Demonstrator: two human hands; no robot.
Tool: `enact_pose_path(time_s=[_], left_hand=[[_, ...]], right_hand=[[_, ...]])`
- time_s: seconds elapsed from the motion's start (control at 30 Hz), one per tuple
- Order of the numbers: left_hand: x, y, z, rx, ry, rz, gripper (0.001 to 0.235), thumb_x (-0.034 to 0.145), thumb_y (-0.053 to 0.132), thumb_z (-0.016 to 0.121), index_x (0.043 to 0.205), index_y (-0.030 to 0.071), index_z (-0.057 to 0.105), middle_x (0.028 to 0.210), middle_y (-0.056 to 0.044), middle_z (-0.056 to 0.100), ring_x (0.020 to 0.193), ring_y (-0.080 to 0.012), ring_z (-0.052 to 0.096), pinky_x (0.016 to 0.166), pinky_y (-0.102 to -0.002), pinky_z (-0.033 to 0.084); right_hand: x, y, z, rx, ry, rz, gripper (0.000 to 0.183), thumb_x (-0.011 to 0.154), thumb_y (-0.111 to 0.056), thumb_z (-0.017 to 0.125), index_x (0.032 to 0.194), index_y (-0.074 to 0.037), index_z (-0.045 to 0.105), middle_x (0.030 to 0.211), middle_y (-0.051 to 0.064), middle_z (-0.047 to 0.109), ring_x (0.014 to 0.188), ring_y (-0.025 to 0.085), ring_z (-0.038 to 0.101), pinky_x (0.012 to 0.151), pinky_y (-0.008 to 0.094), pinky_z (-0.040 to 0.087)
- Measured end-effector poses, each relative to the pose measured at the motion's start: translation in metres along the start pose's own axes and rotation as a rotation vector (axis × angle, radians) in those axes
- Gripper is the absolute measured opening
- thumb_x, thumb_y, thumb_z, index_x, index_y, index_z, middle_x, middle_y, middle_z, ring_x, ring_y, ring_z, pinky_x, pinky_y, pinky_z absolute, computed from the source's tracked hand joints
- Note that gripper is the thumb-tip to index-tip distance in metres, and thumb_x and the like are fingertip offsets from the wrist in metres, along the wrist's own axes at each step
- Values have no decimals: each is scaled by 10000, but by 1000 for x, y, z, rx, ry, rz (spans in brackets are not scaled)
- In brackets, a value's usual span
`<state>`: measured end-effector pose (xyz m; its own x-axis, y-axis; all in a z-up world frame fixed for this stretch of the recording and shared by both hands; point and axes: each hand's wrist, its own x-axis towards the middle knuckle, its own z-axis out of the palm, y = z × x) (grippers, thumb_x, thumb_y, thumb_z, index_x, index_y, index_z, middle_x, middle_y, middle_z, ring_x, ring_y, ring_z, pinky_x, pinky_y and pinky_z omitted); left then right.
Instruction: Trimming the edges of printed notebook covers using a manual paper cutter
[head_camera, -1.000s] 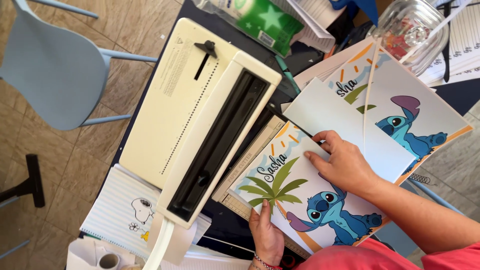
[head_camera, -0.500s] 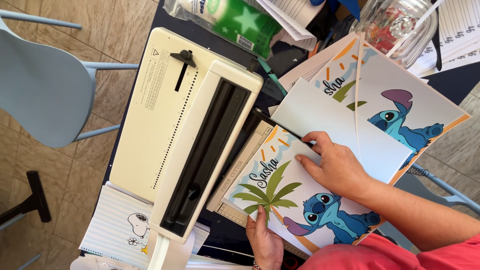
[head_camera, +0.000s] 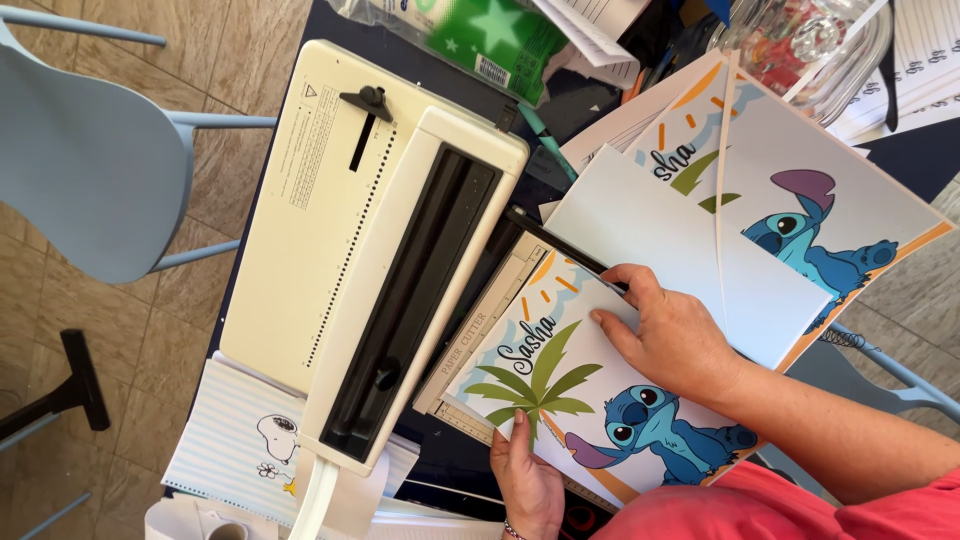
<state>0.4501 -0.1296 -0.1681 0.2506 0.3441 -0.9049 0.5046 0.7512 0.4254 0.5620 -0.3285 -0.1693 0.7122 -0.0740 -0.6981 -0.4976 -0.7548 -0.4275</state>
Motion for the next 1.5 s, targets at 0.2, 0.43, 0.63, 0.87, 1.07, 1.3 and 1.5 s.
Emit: enact_pose_path(time_s=[0.2, 0.43, 0.63, 0.87, 1.07, 1.3, 1.5], left_hand=[[2, -4, -3, 13, -6, 25, 408, 906, 63, 626, 1301, -31, 664, 1275, -238, 725, 1146, -372, 672, 996, -505, 534], [7, -11, -9, 1, 37, 34, 332, 915, 67, 633, 1226, -37, 683, 1225, -258, 735, 1106, -382, 682, 969, -524, 544], [12, -15, -12, -31, 66, 39, 313, 916, 71, 638, 1213, -17, 684, 1205, -261, 736, 1082, -395, 690, 946, -543, 553], [14, -16, -13, -32, 76, 39, 322, 917, 60, 629, 1221, -30, 684, 1208, -257, 733, 1088, -390, 682, 952, -538, 545], [10, -12, -8, -24, 68, 40, 371, 899, 65, 633, 1256, -23, 675, 1235, -250, 729, 1112, -389, 677, 974, -537, 540], [10, -11, -8, -13, 60, 33, 366, 900, 71, 636, 1249, -28, 683, 1235, -256, 733, 1115, -391, 680, 974, -533, 541], [11, -12, -10, -10, 73, 36, 346, 892, 70, 651, 1222, -26, 695, 1211, -249, 742, 1097, -383, 686, 959, -532, 548]], right_hand=[[-3, -1, 1, 29, 34, -25, 514, 924, -449, 630, 1361, -241, 459, 1079, 202, 757, 1044, 411, 716, 844, 531, 529], [-2, 9, 13, -92, 133, -181, 430, 953, -405, 594, 1356, -264, 538, 869, 90, 745, 771, 407, 695, 692, 546, 542], [1, 9, 11, -234, 74, -289, 584, 1000, -377, 507, 1572, -368, 388, 822, 37, 631, 737, 366, 649, 590, 572, 554], [1, 10, 9, -277, 66, -335, 575, 1011, -360, 498, 1574, -406, 392, 756, 24, 546, 617, 349, 587, 529, 531, 537], [0, 11, 10, -253, 83, -330, 567, 1003, -350, 517, 1560, -402, 421, 760, 16, 557, 653, 349, 605, 534, 531, 541], [0, 12, 11, -250, 101, -338, 570, 997, -328, 533, 1556, -387, 432, 754, 15, 550, 644, 342, 599, 533, 526, 546], [1, 11, 10, -231, 91, -342, 559, 999, -323, 534, 1549, -376, 445, 760, 20, 574, 646, 347, 603, 533, 526, 538]])
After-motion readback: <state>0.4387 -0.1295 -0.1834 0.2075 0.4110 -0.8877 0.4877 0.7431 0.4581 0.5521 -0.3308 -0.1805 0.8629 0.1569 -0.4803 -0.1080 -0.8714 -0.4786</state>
